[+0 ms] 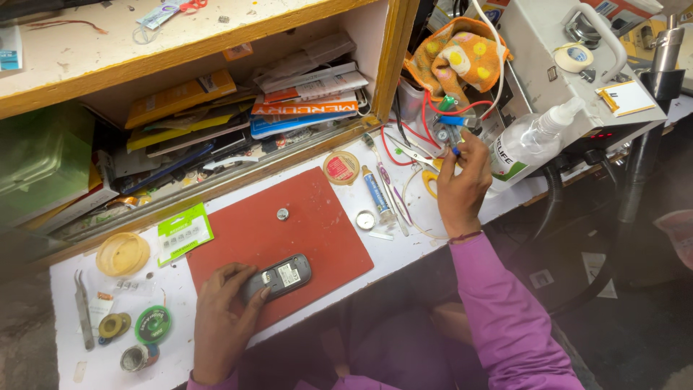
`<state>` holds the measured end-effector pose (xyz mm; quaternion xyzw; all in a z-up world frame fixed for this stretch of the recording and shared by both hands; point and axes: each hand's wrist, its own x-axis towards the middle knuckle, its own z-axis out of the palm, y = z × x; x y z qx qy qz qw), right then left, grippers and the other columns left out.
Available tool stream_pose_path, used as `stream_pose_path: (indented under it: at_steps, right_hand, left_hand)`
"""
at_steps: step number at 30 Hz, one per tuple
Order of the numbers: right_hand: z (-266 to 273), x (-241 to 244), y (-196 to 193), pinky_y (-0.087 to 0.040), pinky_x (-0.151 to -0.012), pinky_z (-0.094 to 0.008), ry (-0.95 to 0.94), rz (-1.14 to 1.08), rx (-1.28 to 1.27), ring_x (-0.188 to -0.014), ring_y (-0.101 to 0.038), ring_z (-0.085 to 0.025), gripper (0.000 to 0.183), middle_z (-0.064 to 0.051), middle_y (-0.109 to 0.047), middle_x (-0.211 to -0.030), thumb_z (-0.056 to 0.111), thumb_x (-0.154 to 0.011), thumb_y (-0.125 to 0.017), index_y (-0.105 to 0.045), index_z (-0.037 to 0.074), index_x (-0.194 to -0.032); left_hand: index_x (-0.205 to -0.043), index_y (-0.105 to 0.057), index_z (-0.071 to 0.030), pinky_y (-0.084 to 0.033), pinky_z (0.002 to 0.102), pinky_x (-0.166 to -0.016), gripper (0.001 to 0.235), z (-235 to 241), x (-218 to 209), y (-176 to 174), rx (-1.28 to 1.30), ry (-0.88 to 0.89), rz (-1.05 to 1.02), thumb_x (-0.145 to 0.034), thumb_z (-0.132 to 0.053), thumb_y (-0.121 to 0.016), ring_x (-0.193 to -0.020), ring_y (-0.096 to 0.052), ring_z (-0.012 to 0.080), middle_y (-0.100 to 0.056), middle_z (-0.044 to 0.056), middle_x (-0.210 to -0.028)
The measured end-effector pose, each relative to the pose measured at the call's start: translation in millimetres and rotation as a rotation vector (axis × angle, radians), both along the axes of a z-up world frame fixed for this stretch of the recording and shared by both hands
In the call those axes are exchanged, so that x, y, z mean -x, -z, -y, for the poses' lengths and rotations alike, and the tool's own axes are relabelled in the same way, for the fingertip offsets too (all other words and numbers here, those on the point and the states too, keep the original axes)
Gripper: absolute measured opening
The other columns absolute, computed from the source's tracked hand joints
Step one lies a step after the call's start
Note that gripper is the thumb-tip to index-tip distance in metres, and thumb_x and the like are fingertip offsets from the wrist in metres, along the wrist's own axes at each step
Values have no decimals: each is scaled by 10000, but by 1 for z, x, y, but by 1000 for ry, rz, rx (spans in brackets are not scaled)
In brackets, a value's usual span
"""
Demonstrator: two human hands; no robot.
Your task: The person disassembles a small electronic device, removes the battery, and uses a screwdriver to unscrew and reattach components. They then reassemble the device and place it on the workbench.
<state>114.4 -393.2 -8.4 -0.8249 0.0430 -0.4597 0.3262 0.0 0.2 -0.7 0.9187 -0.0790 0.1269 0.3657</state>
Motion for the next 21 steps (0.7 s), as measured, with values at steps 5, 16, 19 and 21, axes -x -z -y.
stream_pose_path:
  at_steps: [5,16,19,21]
  right_hand:
    - [10,-11,-20,-628,-816,-388,-145,66,29,-1022,-751,-333,338,-221,-628,-1183,-89,-1005,-668,-500,-56,-1296]
    - [37,-67,-57,-484,-811,-563,79,-173,326,-948,-664,-458,217,-234,-696,-1002,-34,-933,-717,-623,-7,-1127]
    - [48,-80,-65,-488,-830,-559,77,-279,330,-967,-661,-453,238,-242,-703,-1014,-3,-941,-741,-630,0,-1152]
    - [51,-77,-67,-496,-839,-550,38,-286,327,-995,-660,-449,280,-246,-705,-1035,11,-920,-770,-625,-6,-1160]
  left_hand:
    - [-1123,-747,-35,-476,410,-920,391,0,0,0,-1,4,10,-794,-243,-788,-1056,-607,320,-671,116,-1154]
    - [-1135,-743,-34,-482,411,-929,395,-2,0,0,23,8,-14,-794,-226,-792,-1072,-609,320,-666,127,-1162]
    - [-1140,-743,-32,-480,415,-936,395,-2,1,-3,26,13,-8,-797,-222,-790,-1084,-605,323,-664,131,-1167]
    - [-1144,-742,-32,-481,415,-932,402,-2,1,-3,32,11,-29,-795,-224,-791,-1082,-605,322,-663,131,-1166]
